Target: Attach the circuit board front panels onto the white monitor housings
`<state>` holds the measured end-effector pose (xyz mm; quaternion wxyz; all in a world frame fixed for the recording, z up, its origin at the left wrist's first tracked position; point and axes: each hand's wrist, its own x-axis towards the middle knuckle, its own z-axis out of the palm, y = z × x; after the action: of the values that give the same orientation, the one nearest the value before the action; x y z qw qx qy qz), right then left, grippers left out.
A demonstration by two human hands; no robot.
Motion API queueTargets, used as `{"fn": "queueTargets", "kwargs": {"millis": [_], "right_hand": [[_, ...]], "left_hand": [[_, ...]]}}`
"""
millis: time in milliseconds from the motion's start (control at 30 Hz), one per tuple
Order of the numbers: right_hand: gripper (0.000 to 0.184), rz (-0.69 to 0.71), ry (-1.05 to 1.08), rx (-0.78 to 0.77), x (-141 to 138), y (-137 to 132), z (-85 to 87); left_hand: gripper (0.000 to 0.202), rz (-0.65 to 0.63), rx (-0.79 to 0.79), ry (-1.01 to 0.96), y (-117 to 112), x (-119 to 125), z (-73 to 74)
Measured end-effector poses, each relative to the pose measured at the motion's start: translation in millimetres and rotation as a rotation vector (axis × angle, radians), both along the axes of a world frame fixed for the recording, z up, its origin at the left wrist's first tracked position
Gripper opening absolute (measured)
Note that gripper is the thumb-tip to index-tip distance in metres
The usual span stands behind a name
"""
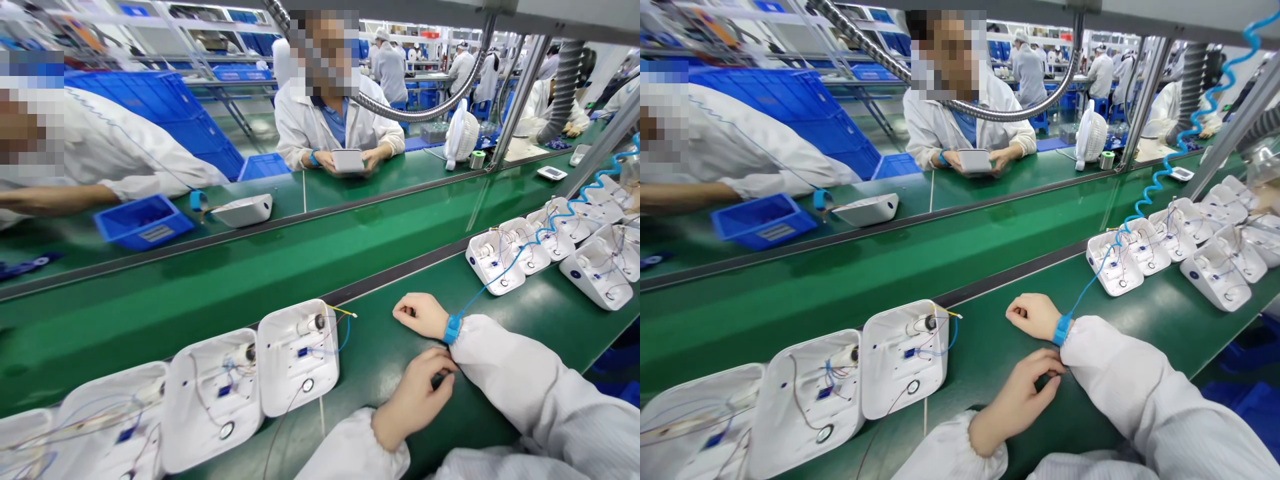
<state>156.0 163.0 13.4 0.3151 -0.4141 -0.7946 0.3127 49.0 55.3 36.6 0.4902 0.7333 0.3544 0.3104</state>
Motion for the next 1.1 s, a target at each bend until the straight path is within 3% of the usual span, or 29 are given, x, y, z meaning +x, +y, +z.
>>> {"fn": "queueTargets", "kwargs": {"millis": [1100], "right_hand": [[0.009, -0.014, -0.03, 0.038, -3.6, 2.3, -1.1]], "left_hand": [[0.018, -0.023, 0.04, 0.076, 1.4, -4.6, -6.3]]}}
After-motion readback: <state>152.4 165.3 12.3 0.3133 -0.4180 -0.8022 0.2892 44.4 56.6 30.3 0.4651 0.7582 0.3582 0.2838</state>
